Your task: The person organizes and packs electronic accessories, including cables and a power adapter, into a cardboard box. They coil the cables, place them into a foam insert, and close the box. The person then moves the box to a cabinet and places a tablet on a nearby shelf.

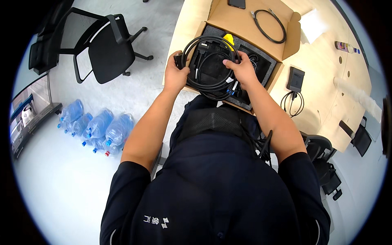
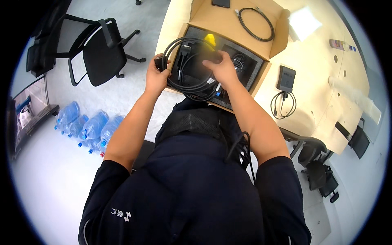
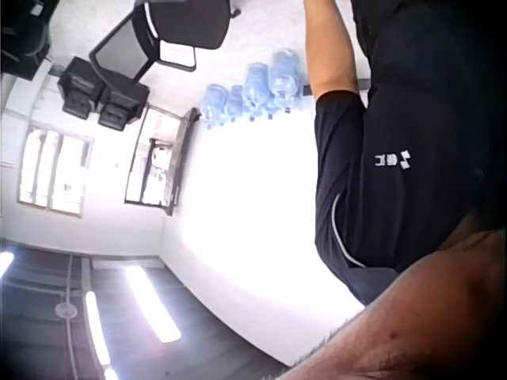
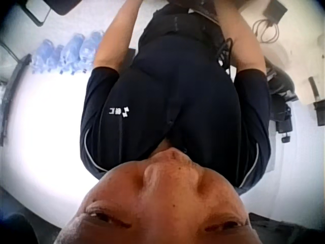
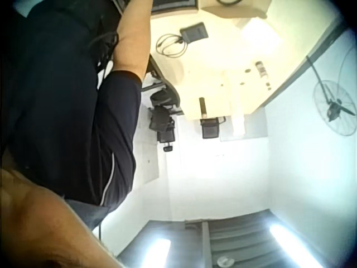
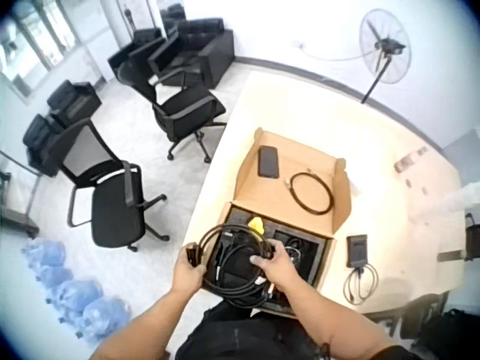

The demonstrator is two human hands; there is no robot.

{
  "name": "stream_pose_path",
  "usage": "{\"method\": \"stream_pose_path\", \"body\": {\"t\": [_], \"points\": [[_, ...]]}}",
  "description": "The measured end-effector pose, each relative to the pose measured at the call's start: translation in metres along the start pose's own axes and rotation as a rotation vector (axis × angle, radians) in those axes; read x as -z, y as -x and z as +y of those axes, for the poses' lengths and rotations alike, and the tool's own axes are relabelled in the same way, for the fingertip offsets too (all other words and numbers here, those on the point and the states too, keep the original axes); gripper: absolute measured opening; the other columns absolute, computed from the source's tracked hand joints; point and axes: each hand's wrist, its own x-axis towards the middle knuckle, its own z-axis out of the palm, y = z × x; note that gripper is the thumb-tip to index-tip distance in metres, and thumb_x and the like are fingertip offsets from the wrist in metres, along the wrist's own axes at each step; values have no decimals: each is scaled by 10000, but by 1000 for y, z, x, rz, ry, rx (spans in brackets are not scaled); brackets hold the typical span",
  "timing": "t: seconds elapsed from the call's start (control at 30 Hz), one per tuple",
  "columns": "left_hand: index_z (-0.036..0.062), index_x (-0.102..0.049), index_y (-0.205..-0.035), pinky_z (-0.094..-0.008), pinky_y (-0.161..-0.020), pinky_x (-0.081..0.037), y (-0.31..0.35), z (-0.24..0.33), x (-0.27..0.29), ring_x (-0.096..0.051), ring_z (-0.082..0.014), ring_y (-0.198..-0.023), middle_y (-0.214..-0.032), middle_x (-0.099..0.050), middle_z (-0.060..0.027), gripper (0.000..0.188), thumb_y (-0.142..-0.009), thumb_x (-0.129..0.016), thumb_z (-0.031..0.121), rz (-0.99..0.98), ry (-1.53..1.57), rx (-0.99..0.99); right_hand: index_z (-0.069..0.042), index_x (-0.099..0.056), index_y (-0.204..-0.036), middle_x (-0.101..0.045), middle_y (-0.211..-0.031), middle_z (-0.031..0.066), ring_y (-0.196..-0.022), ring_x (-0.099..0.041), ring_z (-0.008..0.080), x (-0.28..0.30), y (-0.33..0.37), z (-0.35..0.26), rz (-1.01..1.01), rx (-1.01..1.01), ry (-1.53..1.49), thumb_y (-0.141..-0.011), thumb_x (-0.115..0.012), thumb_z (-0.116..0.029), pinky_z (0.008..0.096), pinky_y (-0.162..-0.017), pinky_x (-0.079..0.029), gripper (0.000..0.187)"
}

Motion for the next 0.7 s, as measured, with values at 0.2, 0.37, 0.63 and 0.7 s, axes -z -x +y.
{"method": "stream_pose_path", "body": {"t": [0.2, 0.37, 0.63, 0.7], "points": [[17, -456, -1508, -303, -766, -566, 24, 87, -18, -671, -187, -870, -1253, -711, -134, 706, -850, -638, -163, -362, 490, 48, -71, -651, -1102, -549, -748, -38, -728, -613, 131, 65, 59, -37, -174, -134, -486, -1025, -736, -222, 308, -728, -529, 190], [76, -350, -1637, -279, -940, -518, 16, 79, -75, -660, -177, -1140, -1355, -675, -103, 751, -1015, -753, 198, -604, 534, 170, -120, -604, -1090, -443, -660, -74, -575, -463, 87, 150, 146, -58, -102, 50, -772, -1111, -635, -300, 305, -624, -479, 184], [-17, -669, -1361, -362, -916, -574, 48, 17, -132, -754, -240, -1029, -1092, -785, -136, 524, -966, -769, 313, -709, -205, 134, -155, -596, -1055, -363, -621, -84, -538, -359, 66, 230, 213, -39, 124, 161, -886, -1142, -568, -367, 267, -584, -372, 231], [-26, -701, -1280, -330, -833, -581, 50, 18, -143, -752, -163, -947, -1012, -779, -123, 432, -982, -761, 281, -662, -439, 16, -159, -595, -1023, -365, -624, -77, -547, -359, 72, 224, 212, -35, 142, 131, -887, -1135, -579, -379, 276, -605, -381, 247]]}}
